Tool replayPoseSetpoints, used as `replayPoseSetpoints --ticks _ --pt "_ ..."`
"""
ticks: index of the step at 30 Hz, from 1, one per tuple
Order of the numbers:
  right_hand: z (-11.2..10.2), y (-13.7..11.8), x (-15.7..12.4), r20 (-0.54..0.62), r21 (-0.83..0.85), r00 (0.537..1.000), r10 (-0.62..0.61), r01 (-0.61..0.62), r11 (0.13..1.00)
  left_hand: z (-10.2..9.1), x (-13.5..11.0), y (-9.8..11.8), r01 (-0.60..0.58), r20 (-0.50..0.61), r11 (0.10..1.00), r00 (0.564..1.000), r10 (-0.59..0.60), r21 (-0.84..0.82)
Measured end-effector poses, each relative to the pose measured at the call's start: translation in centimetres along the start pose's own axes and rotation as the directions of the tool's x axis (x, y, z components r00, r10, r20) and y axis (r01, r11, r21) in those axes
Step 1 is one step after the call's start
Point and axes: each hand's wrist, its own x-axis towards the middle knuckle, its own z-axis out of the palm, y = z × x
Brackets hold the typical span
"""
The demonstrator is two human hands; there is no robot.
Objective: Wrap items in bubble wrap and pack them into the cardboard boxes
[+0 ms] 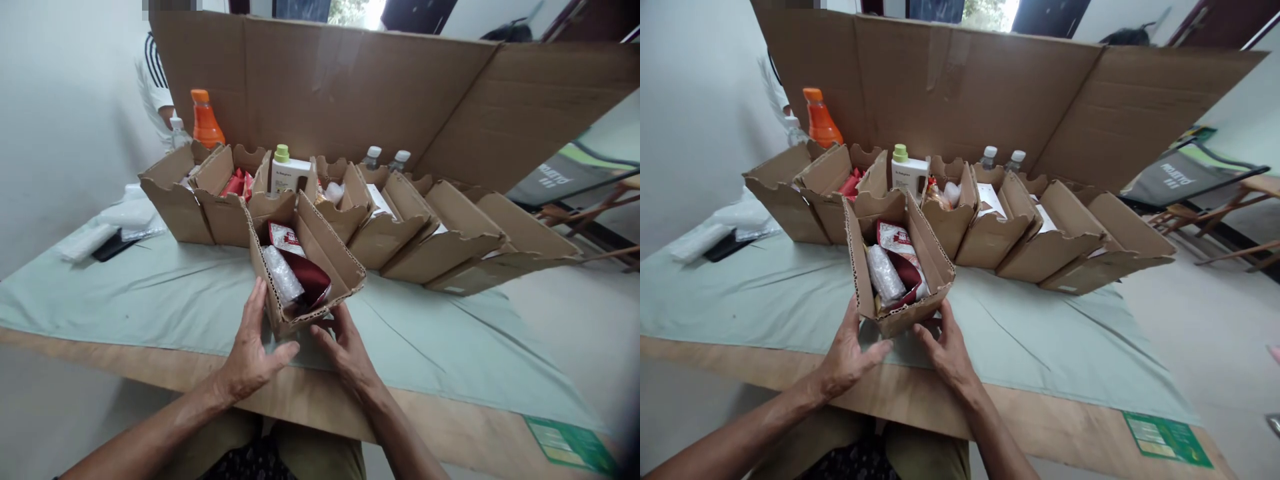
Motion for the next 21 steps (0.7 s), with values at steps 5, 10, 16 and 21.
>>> replayPoseSetpoints --ticks 5,10,16,21 --pt "0.5 0.3 0.2 -0.047 -0.055 0.999 0.004 -0.006 0.998 -0.5 1.6 -0.6 -0.121 -0.021 0.985 0.992 0.125 0.123" --pt "1.3 0.5 0.2 -0.041 -0.147 0.999 -0.014 0.008 0.989 -2.5 3.7 -1.6 -0.143 0.026 0.982 0.99 0.141 0.126" --pt "1.3 -0.4 1.7 -0.013 -0.38 0.998 -0.061 0.051 0.924 -4.3 4.7 -2.2 -0.081 0.05 0.994 0.996 0.078 0.073" --pt "0.3 -1.2 5.3 -0.017 -0.482 0.995 -0.102 0.081 0.872 -4.7 6.4 -2.4 -0.064 0.017 0.992 0.998 0.062 0.105"
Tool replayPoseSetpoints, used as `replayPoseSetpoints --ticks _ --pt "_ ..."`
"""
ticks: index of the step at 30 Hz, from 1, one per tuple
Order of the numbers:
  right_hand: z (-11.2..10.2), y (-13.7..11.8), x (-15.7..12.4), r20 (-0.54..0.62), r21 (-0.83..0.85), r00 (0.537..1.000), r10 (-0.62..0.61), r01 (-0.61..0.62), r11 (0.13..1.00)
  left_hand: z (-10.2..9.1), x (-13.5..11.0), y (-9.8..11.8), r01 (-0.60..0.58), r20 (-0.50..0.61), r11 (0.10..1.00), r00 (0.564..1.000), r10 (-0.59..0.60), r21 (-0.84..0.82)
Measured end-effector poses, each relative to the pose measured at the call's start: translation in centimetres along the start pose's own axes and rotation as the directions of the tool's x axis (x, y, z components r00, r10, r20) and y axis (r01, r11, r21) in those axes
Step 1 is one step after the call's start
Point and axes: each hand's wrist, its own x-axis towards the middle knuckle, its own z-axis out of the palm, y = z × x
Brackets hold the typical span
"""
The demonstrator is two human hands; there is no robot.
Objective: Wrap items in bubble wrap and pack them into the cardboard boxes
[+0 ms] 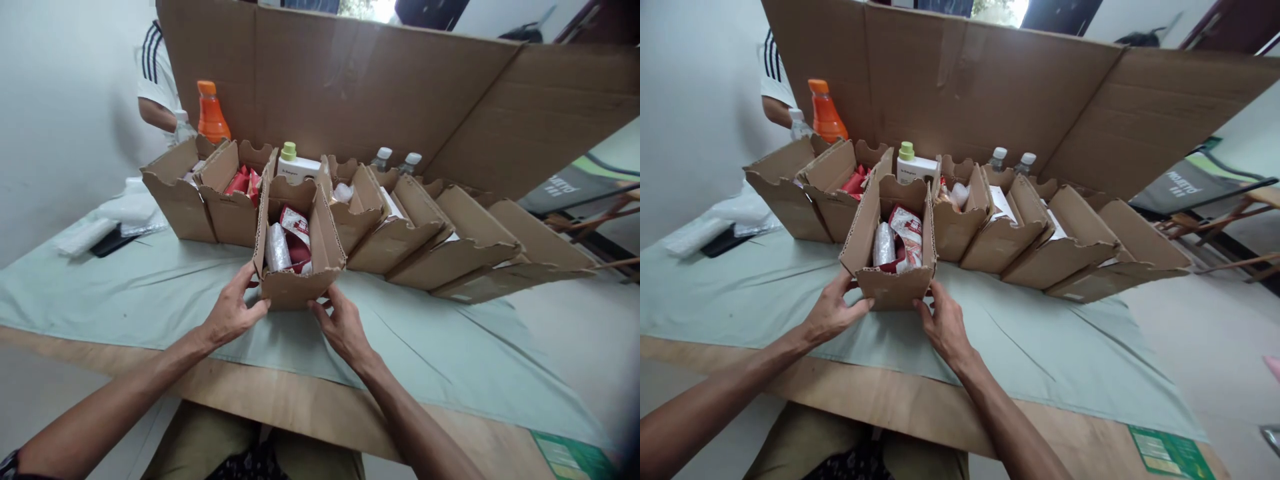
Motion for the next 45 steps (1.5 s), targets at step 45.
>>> replayPoseSetpoints --ticks 45 --pt "3.4 2.4 3.9 -0.021 -0.202 0.972 -0.235 0.226 0.953 0.8 -7.0 0.2 -0.279 0.652 0.937 0.754 0.078 0.211"
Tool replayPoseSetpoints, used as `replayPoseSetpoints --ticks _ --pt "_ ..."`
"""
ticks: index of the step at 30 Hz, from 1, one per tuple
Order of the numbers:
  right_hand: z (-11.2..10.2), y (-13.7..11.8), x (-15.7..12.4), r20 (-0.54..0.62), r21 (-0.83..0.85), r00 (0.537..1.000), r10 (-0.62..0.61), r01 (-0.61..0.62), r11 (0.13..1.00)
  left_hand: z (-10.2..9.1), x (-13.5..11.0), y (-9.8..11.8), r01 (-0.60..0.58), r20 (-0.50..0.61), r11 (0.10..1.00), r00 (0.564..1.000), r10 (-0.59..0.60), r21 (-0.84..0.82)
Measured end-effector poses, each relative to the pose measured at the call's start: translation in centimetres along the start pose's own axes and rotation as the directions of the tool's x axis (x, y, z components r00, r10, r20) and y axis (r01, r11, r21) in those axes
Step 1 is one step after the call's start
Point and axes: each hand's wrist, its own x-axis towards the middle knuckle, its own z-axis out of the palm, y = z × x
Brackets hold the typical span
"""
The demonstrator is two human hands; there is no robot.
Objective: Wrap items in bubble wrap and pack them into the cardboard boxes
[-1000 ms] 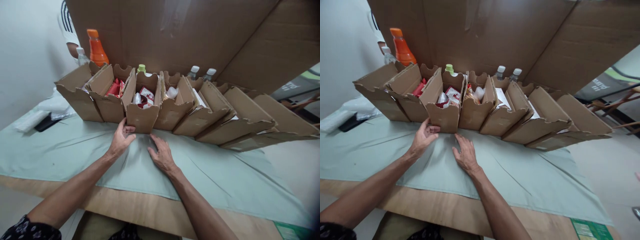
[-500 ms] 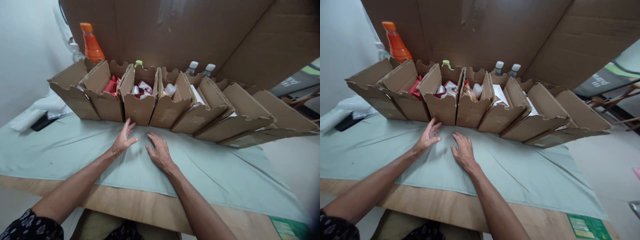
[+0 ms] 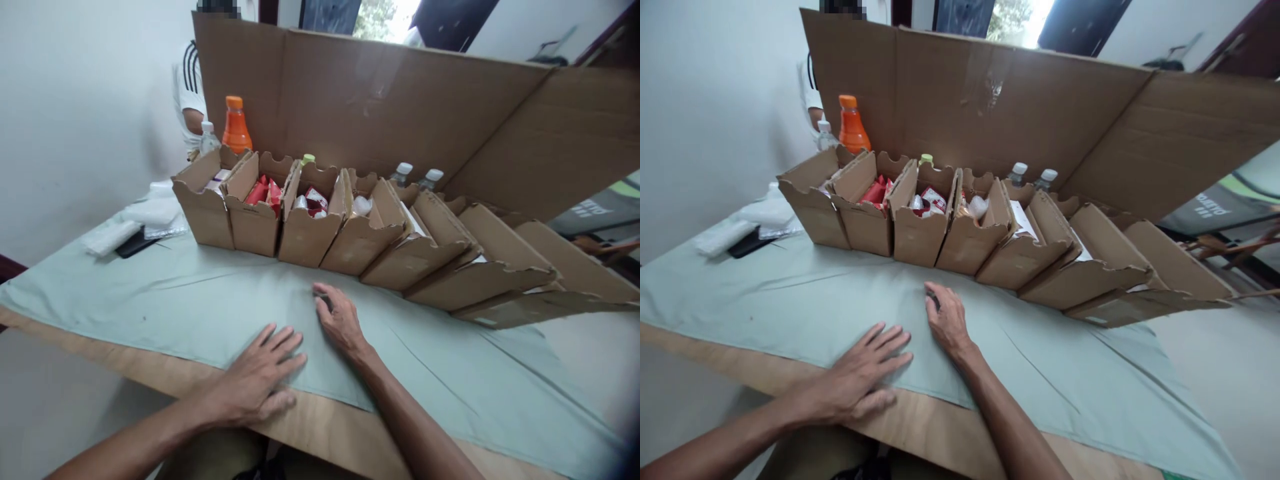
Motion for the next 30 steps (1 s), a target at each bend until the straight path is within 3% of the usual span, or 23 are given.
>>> replayPoseSetpoints --ticks 3,5,8,12,14,16,19,22,26,28,30 --pt "-1.0 -4.6 2.9 0.008 0.104 0.999 -0.054 0.053 0.993 0.3 -2.4 0.1 0.03 -0.145 0.975 0.987 -0.063 -0.222" --pt "-1.5 -8.0 6.3 0.01 0.138 0.996 -0.092 0.09 0.986 0.3 -3.0 0.0 0.067 -0.268 0.917 0.946 -0.184 -0.394" --pt "-1.5 -11.9 12.2 0.038 0.059 0.996 -0.084 0.082 0.995 0.0 -3.0 0.1 0.051 -0.377 0.826 0.873 -0.31 -0.561" --pt "-0.1 -13.3 17.4 0.086 0.03 0.995 0.043 -0.045 0.999 -0.4 -3.2 0.4 0.001 -0.442 0.752 0.808 -0.389 -0.659" --pt "0.6 -13.2 18.0 0.08 0.062 0.994 0.072 -0.077 0.995 -0.3 -3.4 0.3 -0.026 -0.501 0.722 0.738 -0.453 -0.691" --pt "0.8 -13.2 17.1 0.065 0.078 0.996 0.065 -0.07 0.994 0.0 -3.5 0.0 -0.059 -0.576 0.706 0.629 -0.522 -0.705" --pt "-0.2 -14.2 13.2 0.063 0.103 0.998 0.022 -0.028 0.994 0.7 -3.8 -0.6 -0.121 -0.663 0.692 0.44 -0.605 -0.711" --pt "-2.8 -15.7 7.4 0.089 0.165 0.993 -0.075 0.059 0.985 1.0 -4.3 -1.3 -0.178 -0.715 0.702 0.318 -0.622 -0.69" --pt "-7.9 -15.6 -0.1 0.128 0.229 0.985 -0.116 0.085 0.97 0.5 -5.8 -1.6 -0.216 -0.764 0.733 0.218 -0.607 -0.645" --pt "-10.3 -13.9 -3.0 0.084 0.218 0.995 -0.053 0.034 0.975 0.0 -6.5 -1.3 -0.207 -0.771 0.744 0.219 -0.598 -0.636" --pt "-12.4 -11.4 -5.5 -0.049 0.227 0.996 0.074 -0.061 0.972 -0.5 -6.9 -0.8 -0.179 -0.77 0.755 0.26 -0.582 -0.631"
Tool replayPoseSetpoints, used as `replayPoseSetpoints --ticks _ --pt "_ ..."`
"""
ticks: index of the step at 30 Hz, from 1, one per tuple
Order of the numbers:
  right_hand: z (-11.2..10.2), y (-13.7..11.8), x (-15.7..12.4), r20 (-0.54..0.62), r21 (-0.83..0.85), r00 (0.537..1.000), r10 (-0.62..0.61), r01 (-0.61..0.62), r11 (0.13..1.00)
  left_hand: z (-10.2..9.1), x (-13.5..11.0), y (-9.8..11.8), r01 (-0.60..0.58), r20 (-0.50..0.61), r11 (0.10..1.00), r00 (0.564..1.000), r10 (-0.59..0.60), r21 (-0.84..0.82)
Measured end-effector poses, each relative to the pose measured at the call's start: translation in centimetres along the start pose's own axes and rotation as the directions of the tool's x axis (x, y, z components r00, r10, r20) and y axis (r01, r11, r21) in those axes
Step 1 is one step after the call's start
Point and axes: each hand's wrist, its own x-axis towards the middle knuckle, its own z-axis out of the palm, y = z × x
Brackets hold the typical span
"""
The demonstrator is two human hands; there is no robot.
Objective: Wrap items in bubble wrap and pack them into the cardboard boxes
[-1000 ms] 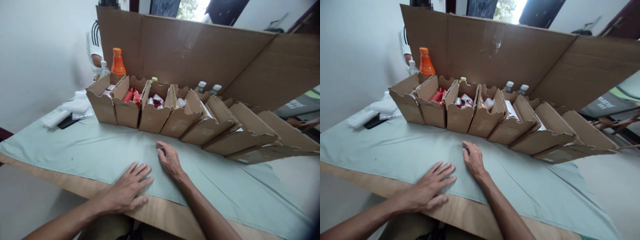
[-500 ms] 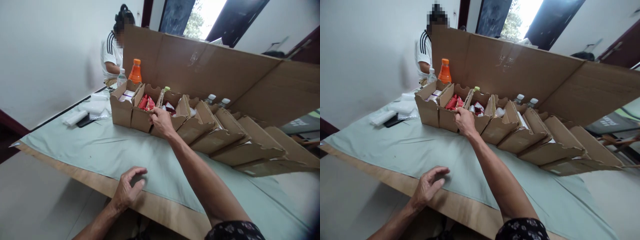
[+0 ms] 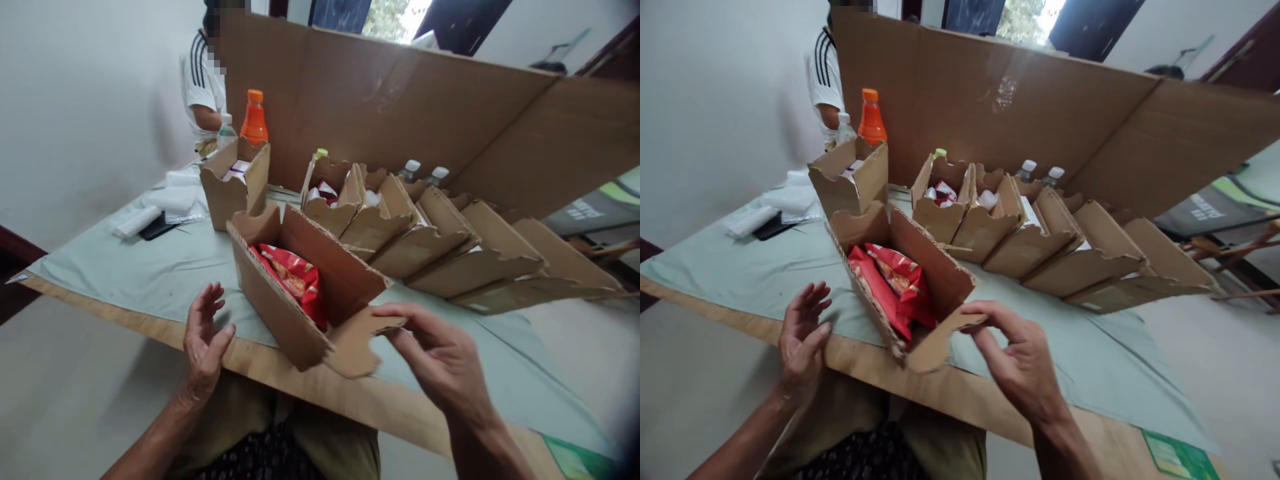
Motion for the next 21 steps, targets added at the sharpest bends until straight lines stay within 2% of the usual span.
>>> replayPoseSetpoints --ticks 2,4,7,9,11,13,15,18,21 --pt "-2.2 2.3 -2.1 -0.167 0.072 0.981 0.103 -0.092 0.993 0.2 0.0 0.6 -0.004 0.054 1.0 0.999 0.003 0.024" --pt "-3.5 4.2 -4.2 -0.204 0.166 0.965 0.164 -0.131 0.977 0.6 0.0 0.9 0.004 0.105 1.0 0.994 -0.006 0.023" --pt "-3.3 5.5 -7.3 -0.019 0.157 0.987 0.16 -0.155 0.975 1.2 0.2 1.0 0.073 0.197 0.997 0.978 -0.073 0.008" --pt "-1.6 5.7 -8.8 0.109 0.069 0.984 0.141 -0.149 0.987 1.5 0.3 1.0 0.139 0.268 0.99 0.953 -0.139 0.019" --pt "0.7 5.6 -9.6 0.15 -0.024 0.981 0.121 -0.119 0.993 1.9 0.2 1.1 0.168 0.297 0.985 0.94 -0.17 0.032" --pt "2.8 5.7 -9.3 0.094 -0.101 0.991 0.1 -0.09 0.991 2.7 0.2 1.3 0.158 0.286 0.987 0.944 -0.162 0.038" --pt "3.9 6.3 -8.0 -0.026 -0.157 0.996 0.087 -0.09 0.984 4.1 0.6 1.5 0.136 0.304 0.99 0.942 -0.14 0.034" --pt "3.3 8.2 -4.7 -0.17 -0.186 0.979 0.108 -0.139 0.973 7.4 2.2 1.5 0.081 0.384 0.997 0.92 -0.08 0.013" --pt "1.9 10.7 -1.5 -0.215 -0.164 0.96 0.182 -0.219 0.962 10.9 4.6 0.7 0.03 0.453 0.998 0.89 -0.05 0.052"
